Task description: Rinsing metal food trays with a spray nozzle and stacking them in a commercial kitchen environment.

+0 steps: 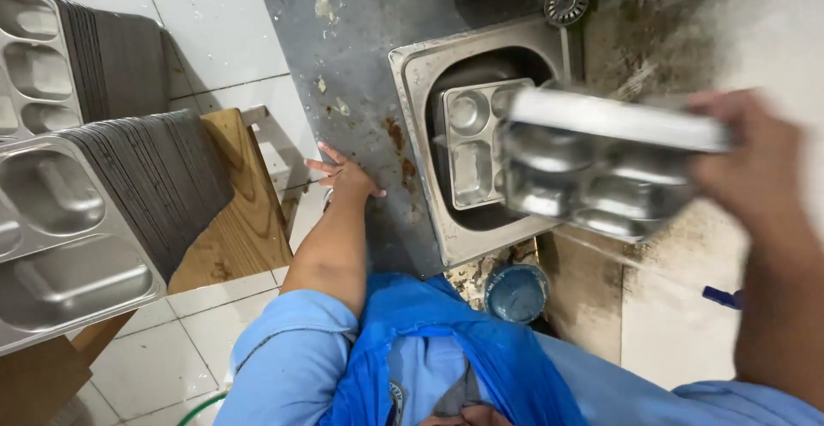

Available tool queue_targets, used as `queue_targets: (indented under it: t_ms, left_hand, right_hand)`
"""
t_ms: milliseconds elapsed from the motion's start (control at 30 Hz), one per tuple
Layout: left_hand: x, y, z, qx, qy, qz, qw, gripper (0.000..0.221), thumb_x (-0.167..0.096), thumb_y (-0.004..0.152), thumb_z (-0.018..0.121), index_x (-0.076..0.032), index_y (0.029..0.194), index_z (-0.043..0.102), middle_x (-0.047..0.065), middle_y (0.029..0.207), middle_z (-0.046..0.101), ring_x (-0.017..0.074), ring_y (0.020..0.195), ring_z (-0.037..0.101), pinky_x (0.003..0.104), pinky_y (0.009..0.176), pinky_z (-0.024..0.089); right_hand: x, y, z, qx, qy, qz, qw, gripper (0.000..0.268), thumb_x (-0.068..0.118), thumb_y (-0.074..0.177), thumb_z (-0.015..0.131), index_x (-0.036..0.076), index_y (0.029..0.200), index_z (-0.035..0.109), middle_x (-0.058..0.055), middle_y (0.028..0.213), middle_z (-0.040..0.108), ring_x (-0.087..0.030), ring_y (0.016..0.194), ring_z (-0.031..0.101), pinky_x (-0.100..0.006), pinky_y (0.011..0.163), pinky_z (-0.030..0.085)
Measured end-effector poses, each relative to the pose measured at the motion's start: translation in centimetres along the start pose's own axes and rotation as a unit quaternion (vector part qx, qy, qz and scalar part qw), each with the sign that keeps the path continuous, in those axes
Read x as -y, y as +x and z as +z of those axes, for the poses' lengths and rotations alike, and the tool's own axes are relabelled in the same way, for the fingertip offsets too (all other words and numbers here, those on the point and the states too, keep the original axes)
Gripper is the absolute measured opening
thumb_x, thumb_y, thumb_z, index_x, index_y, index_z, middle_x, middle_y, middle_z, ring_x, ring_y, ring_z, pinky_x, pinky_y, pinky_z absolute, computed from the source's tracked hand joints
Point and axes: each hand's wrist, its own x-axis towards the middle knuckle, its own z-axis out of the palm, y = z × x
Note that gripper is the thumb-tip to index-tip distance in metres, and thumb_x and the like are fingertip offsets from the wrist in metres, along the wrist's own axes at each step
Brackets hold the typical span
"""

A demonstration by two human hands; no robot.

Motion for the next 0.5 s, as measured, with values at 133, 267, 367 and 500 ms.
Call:
queue_targets:
  t_ms: [133, 267, 367, 500]
  left_hand:
    - [0.2, 0.1, 0.1, -0.005, -0.009, 0.001, 1.0, 0.149, -0.004, 0.055, 0.09, -0.015, 0.135, -0.036, 0.029, 0.14, -0.033, 0.0487, 0.136, 0.006, 0.068, 0.094, 0.032]
    - [0.2, 0.3, 0.1, -0.011, 0.006, -0.004, 1.0, 0.151, -0.006, 0.052, 0.092, -0.014, 0.136, -0.034, 0.03, 0.141, -0.029, 0.0488, 0.134, 0.009, 0.067, 0.093, 0.035]
    - [0.3, 0.3, 0.3, -0.014, 0.029, -0.002, 0.999, 0.151, -0.007, 0.053, 0.092, -0.013, 0.136, -0.034, 0.031, 0.141, -0.028, 0.0489, 0.134, 0.008, 0.067, 0.092, 0.035]
    - [-0.4, -1.9, -0.9, -0.011, 0.015, -0.002, 1.0, 0.149, -0.006, 0.055, 0.091, -0.012, 0.136, -0.034, 0.031, 0.143, -0.022, 0.0476, 0.135, 0.007, 0.067, 0.094, 0.035]
  right_hand:
    - [-2.0, 2.1, 9.0, 0.14, -0.192, 0.063, 0.969, 0.041, 0.005, 0.065, 0.066, 0.008, 0.106, 0.062, -0.017, 0.096, 0.068, -0.039, 0.098, 0.063, -0.047, 0.089, 0.047]
    - [-11.7, 5.7, 18.0, 0.114, -0.087, 0.109, 0.984, 0.035, 0.004, 0.072, 0.064, 0.006, 0.106, 0.061, -0.016, 0.091, 0.064, -0.037, 0.086, 0.064, -0.047, 0.073, 0.047]
    - [-14.0, 8.5, 21.1, 0.085, 0.008, 0.158, 0.984, 0.036, 0.001, 0.079, 0.059, 0.004, 0.115, 0.054, -0.02, 0.102, 0.058, -0.039, 0.093, 0.059, -0.05, 0.075, 0.046]
    - [-16.8, 8.1, 25.4, 0.129, 0.049, 0.196, 0.971, 0.041, 0.008, 0.084, 0.06, 0.004, 0.124, 0.052, -0.021, 0.108, 0.06, -0.04, 0.1, 0.059, -0.049, 0.076, 0.05]
